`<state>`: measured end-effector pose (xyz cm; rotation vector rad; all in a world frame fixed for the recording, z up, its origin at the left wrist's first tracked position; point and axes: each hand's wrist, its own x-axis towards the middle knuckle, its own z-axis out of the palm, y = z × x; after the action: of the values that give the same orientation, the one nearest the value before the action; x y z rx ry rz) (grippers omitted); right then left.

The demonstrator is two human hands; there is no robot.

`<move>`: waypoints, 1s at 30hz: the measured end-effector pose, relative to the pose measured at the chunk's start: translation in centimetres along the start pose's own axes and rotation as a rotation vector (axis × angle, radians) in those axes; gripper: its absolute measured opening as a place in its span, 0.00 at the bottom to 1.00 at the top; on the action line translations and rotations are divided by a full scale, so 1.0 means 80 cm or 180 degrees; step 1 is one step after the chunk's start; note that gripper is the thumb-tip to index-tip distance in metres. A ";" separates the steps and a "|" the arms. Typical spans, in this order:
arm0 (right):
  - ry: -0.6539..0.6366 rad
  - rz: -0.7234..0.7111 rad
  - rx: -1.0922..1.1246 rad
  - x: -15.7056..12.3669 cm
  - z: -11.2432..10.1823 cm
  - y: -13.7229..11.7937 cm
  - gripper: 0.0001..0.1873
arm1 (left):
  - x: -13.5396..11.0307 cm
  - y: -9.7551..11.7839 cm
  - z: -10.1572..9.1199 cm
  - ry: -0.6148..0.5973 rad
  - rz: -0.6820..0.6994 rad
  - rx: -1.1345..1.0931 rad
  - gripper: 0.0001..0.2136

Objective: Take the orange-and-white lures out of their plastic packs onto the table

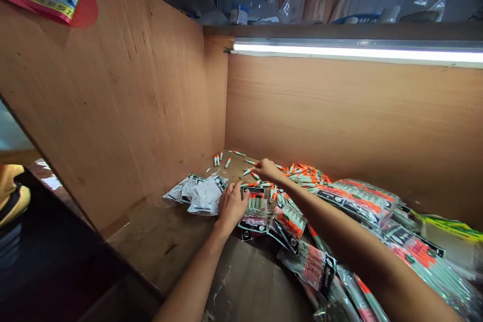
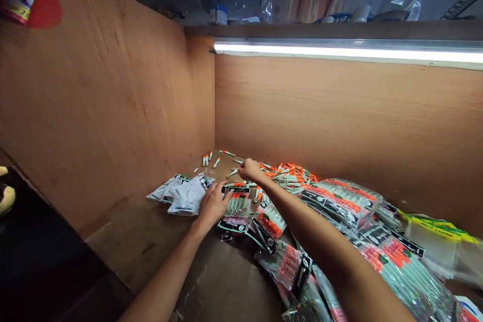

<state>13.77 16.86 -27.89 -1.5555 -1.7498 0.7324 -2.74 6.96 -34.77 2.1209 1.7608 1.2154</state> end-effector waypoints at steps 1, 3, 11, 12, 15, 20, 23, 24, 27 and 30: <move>-0.0079 0.0074 -0.0154 -0.005 -0.003 0.010 0.15 | 0.000 -0.005 0.003 -0.0195 -0.0120 0.0143 0.19; -0.0247 0.0244 -0.0414 -0.016 -0.010 0.030 0.18 | 0.000 -0.010 0.005 -0.0381 -0.0207 0.0276 0.20; -0.0552 0.0218 -0.0265 -0.042 -0.016 0.014 0.11 | 0.005 0.018 -0.004 0.0041 -0.0553 -0.1923 0.19; -0.0545 0.0132 -0.0191 -0.044 -0.016 0.001 0.10 | 0.004 0.022 -0.006 0.0002 -0.0670 -0.2289 0.21; -0.0533 -0.0413 -0.0239 -0.057 -0.011 -0.039 0.10 | 0.004 0.027 -0.013 -0.0089 -0.0764 -0.2436 0.20; -0.0281 -0.1397 -0.0339 -0.084 -0.007 -0.072 0.17 | 0.016 0.011 -0.026 0.0427 -0.0934 -0.2337 0.14; 0.0026 -0.1265 -0.0281 -0.092 -0.009 -0.055 0.16 | 0.026 0.005 -0.029 0.0870 -0.1218 -0.3412 0.16; -0.0020 -0.1155 -0.0270 -0.094 -0.009 -0.046 0.14 | 0.029 0.005 -0.029 0.0950 -0.1275 -0.3848 0.16; -0.0211 -0.1006 -0.0132 -0.097 -0.007 -0.020 0.11 | 0.031 0.013 -0.028 0.0996 -0.1411 -0.4692 0.18; -0.0064 -0.1095 -0.0027 -0.103 -0.005 -0.007 0.08 | 0.028 0.020 -0.025 0.0916 -0.1411 -0.4810 0.19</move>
<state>14.20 8.59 -28.16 -1.2096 -1.9698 0.5699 -2.79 7.65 -31.42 0.6644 0.6729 1.8019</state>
